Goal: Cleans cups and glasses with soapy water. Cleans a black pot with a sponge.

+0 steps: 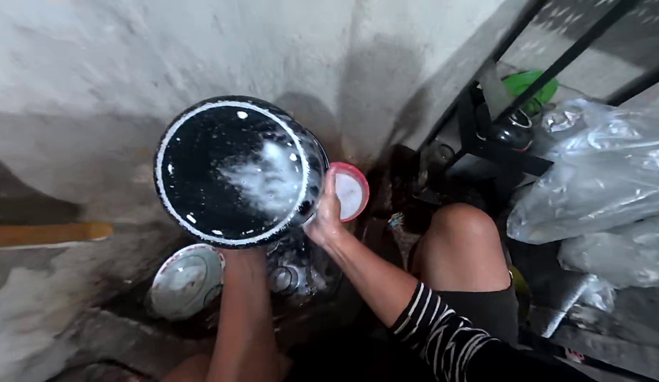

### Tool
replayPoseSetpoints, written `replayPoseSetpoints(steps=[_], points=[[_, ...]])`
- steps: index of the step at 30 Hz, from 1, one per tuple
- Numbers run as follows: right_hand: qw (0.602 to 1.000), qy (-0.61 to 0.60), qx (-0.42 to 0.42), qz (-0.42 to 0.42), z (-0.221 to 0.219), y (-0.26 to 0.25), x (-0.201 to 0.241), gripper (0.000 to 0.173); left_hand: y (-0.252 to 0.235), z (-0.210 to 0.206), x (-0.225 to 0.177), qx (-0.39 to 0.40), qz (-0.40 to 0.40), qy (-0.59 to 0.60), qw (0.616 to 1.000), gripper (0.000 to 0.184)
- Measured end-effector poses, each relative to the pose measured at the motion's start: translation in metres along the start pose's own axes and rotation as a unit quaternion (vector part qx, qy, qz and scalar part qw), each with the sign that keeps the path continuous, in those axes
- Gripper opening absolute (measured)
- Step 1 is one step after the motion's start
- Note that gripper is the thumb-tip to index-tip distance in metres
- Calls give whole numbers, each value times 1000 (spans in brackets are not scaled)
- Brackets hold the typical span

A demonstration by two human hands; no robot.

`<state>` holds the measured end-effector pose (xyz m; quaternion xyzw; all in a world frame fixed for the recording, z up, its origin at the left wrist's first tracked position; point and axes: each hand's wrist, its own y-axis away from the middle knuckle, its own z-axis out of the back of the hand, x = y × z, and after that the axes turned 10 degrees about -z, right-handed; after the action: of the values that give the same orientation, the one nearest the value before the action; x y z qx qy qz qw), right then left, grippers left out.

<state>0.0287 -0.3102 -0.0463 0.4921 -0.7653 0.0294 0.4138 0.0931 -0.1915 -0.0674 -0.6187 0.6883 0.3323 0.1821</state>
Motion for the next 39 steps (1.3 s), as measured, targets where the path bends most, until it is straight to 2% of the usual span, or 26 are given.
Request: replayPoseSetpoints(steps=[3,6,7,9,11,12,14,16,17,20,21,22,23,24,25,26,28,30,32,34,37,38,39], points=[[1000,18,-12,-5,-9,2,-22,88,0,-6,17,5,-20,20,1000,64],[989,146,-23,5,-17,13,-25,97,10,-22,23,-10,-7,112,994,77],[980,197,-27,2,-16,15,-22,96,14,-21,24,-23,11,114,993,76],[956,290,-42,6,-16,12,-4,91,24,-22,20,-62,71,37,995,59],[942,323,-54,74,-30,0,23,74,25,-23,11,-55,121,-70,989,33],[934,327,-56,131,-38,-10,36,62,23,-23,5,-51,132,-97,985,30],[902,361,-47,234,-46,-28,50,52,21,-19,-8,-63,104,-105,987,44],[828,468,-35,307,-43,-34,51,51,24,-11,-23,-35,48,-135,989,64],[768,532,-18,356,-37,-32,45,50,27,-8,-30,-4,21,-168,986,69],[531,660,62,528,-10,-26,20,42,38,-9,-44,115,16,-238,964,75],[476,665,92,568,-1,-24,11,38,42,-9,-43,120,5,-253,960,73],[438,662,130,594,7,-19,2,32,45,-7,-36,107,-33,-272,956,74],[410,665,170,601,12,-11,-4,24,46,-3,-28,89,-77,-287,951,89],[396,666,203,599,15,-2,-10,17,47,2,-22,81,-109,-300,944,106],[394,669,219,591,14,6,-14,16,46,5,-18,78,-143,-312,936,113],[403,678,227,572,11,13,-17,18,44,6,-15,72,-175,-322,928,109],[415,726,245,490,2,25,-19,25,41,7,-14,47,-217,-355,908,89],[378,788,274,400,0,28,-16,36,40,9,-20,33,-231,-403,885,75],[325,818,292,375,10,17,-5,47,40,14,-28,45,-240,-434,867,71],[266,842,265,387,28,-2,20,48,43,19,-34,63,-261,-463,845,70],[168,872,139,438,36,-27,51,47,47,15,-38,92,-322,-478,812,73],[175,873,110,441,34,-24,48,48,47,12,-38,100,-344,-475,804,74],[213,875,98,423,31,-15,38,51,47,9,-38,107,-361,-474,796,75]])
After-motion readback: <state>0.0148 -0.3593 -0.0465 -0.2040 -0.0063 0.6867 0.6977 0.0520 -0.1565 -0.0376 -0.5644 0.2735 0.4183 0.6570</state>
